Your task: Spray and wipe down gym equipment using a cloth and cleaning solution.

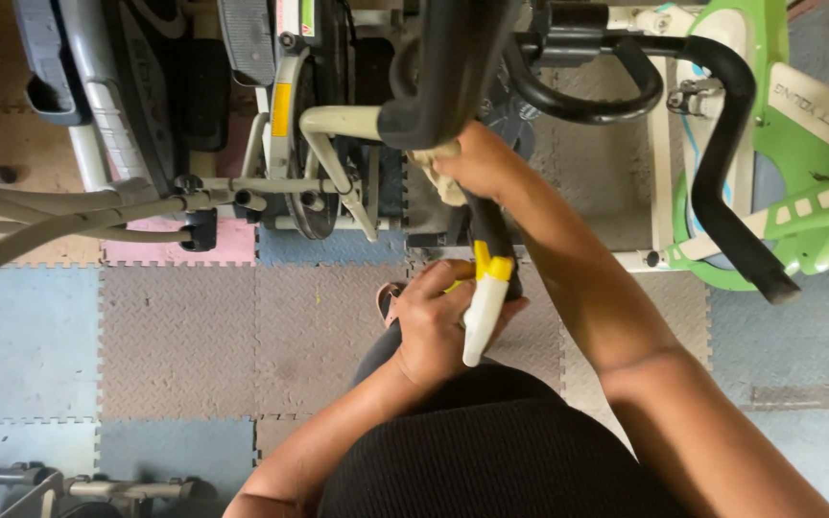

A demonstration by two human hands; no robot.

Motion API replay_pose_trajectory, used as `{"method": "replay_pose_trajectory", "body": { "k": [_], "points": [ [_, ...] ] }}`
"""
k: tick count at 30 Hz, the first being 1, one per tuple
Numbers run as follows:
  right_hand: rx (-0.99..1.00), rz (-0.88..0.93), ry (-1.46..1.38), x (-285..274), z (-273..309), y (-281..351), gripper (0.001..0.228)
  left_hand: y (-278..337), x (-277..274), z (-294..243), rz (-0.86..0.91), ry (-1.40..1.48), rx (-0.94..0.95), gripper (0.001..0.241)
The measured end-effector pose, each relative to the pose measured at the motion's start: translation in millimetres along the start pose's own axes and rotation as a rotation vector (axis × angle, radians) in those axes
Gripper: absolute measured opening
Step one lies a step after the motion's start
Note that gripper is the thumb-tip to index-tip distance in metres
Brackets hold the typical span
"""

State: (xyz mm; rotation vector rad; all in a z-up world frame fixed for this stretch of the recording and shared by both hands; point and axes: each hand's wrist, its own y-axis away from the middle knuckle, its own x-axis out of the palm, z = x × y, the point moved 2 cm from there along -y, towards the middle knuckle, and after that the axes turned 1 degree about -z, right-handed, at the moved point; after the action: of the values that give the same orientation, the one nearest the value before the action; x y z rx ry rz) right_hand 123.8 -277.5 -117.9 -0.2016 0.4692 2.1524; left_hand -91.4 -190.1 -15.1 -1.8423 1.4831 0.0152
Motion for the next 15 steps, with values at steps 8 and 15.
{"method": "replay_pose_trajectory", "body": {
  "k": [8, 15],
  "points": [
    [-0.082, 0.570, -0.954, -2, -29, -46, 0.049, -9, -8, -1, 0.039, 0.039, 0.022, 0.029],
    [0.022, 0.521, -1.811, 26, -50, 36, 0.049, -12, -7, 5, 0.102, 0.060, 0.023, 0.025]
  ]
}}
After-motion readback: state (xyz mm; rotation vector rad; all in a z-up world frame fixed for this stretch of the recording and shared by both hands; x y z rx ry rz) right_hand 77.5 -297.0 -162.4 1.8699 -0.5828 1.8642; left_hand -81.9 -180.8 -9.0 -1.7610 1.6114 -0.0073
